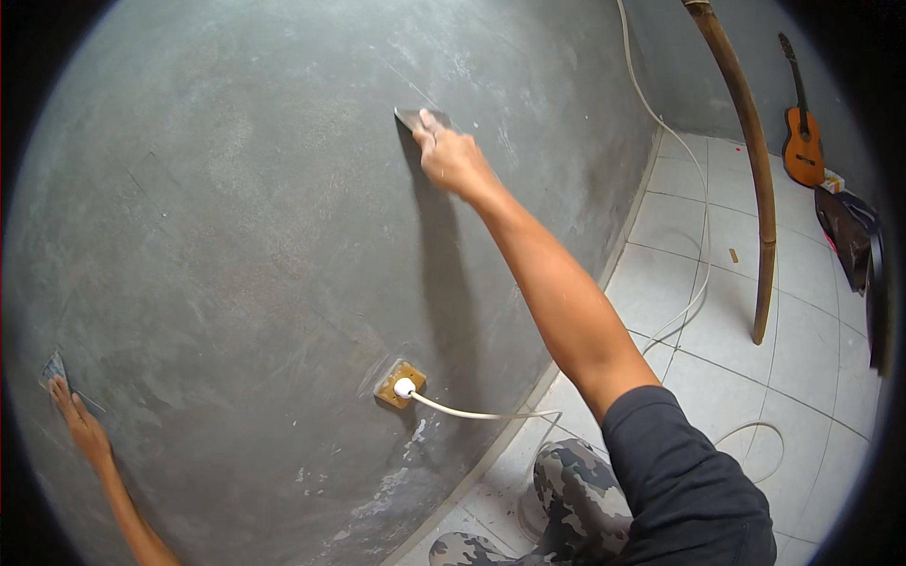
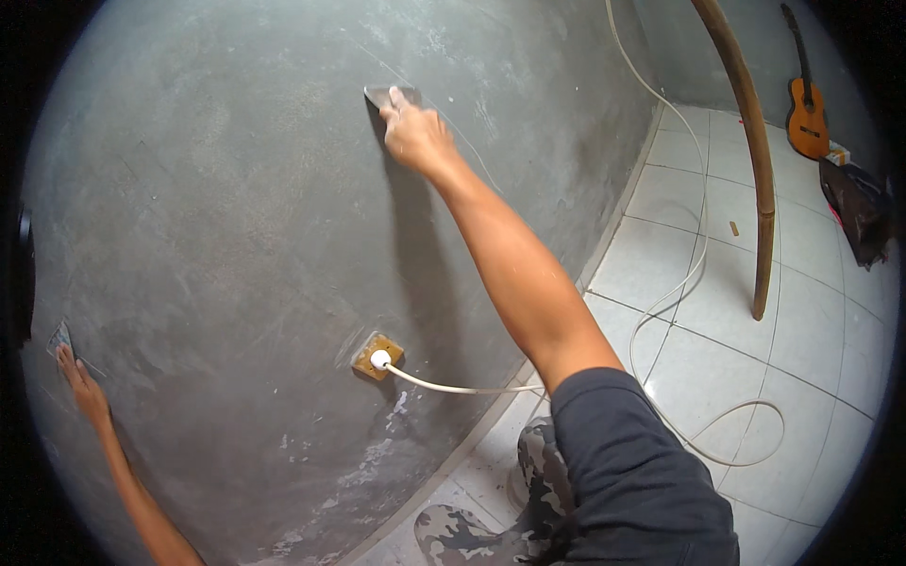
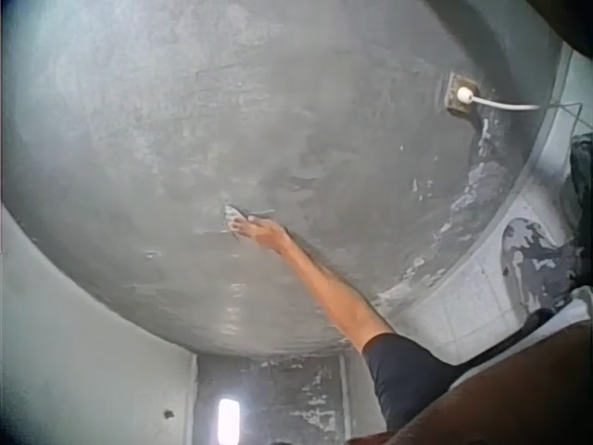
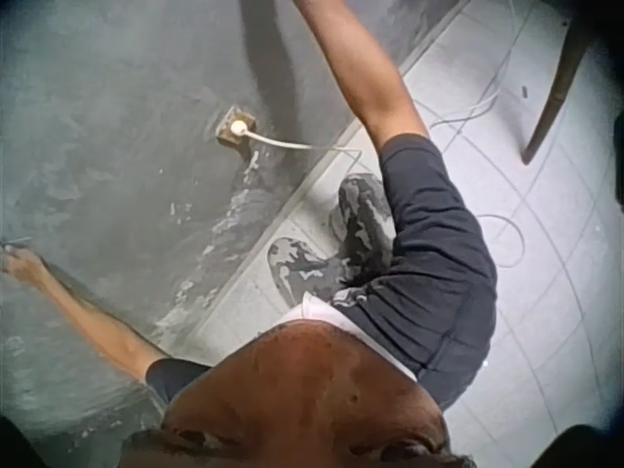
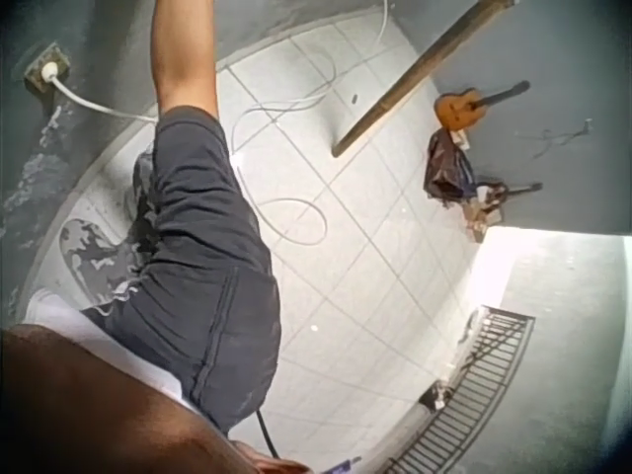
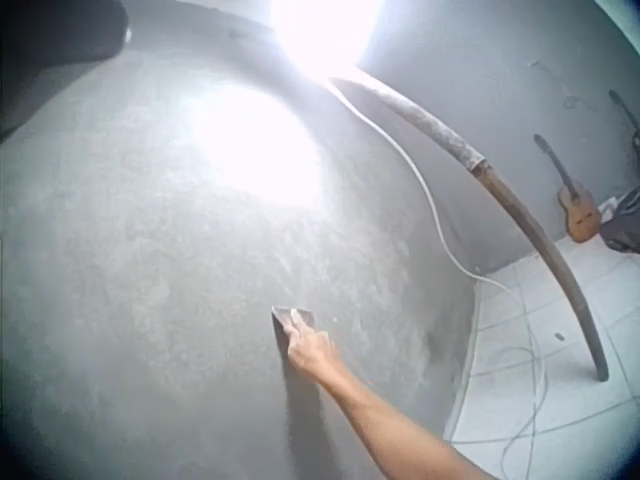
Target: Apply putty or plaster to cracks or holes in a concrete wall and smooth it using a scraper and sandpaper.
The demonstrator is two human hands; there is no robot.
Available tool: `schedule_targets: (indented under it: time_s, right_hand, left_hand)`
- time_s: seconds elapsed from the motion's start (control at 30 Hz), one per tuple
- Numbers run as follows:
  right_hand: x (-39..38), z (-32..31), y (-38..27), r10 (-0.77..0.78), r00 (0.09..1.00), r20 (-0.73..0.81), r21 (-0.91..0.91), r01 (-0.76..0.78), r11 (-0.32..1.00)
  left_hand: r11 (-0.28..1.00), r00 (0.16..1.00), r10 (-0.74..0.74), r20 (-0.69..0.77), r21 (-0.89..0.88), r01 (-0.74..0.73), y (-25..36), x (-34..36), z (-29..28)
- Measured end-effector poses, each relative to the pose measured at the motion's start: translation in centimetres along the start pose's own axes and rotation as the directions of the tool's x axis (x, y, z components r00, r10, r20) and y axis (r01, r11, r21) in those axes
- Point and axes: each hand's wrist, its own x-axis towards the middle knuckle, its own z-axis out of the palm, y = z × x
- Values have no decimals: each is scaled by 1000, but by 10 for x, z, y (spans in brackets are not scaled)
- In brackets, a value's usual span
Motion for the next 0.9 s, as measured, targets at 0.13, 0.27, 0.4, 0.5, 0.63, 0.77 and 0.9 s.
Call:
schedule_targets:
  time_s: [0.13, 0.27, 0.4, 0.5, 0.63, 0.77, 0.9]
  right_hand:
    - [27, -15, -2, -7, 1000, -28, -25, 6, 1000]
    - [50, -13, 7, -26, 998, -49, -36, 24, 999]
    - [7, -6, 13, 5, 999, 43, -71, -2, 997]
    - [35, -24, 4, -7, 1000, 3, -51, 8, 999]
    - [36, -34, -7, 16, 999, -40, -27, -17, 999]
    - [-27, 15, 77, -124, 992, 36, -65, 126, 990]
    - [-136, 39, 99, 163, 976, 146, -33, -159, 987]
  left_hand:
    - [1000, 1000, -4, 4, 9, 4, 6, 4, 8]
    - [999, 999, -23, 46, 25, 22, 3, 2, 6]
    - [1000, 1000, 11, 17, 26, -11, 3, 4, -1]
    - [1000, 1000, 9, 14, 17, -9, 7, 6, 3]
    - [1000, 1000, 19, 21, 21, -19, -1, 4, 0]
    - [992, 999, 34, 35, -119, -29, 53, 15, 4]
    - [968, 978, 183, 104, -191, -161, 181, 47, -13]
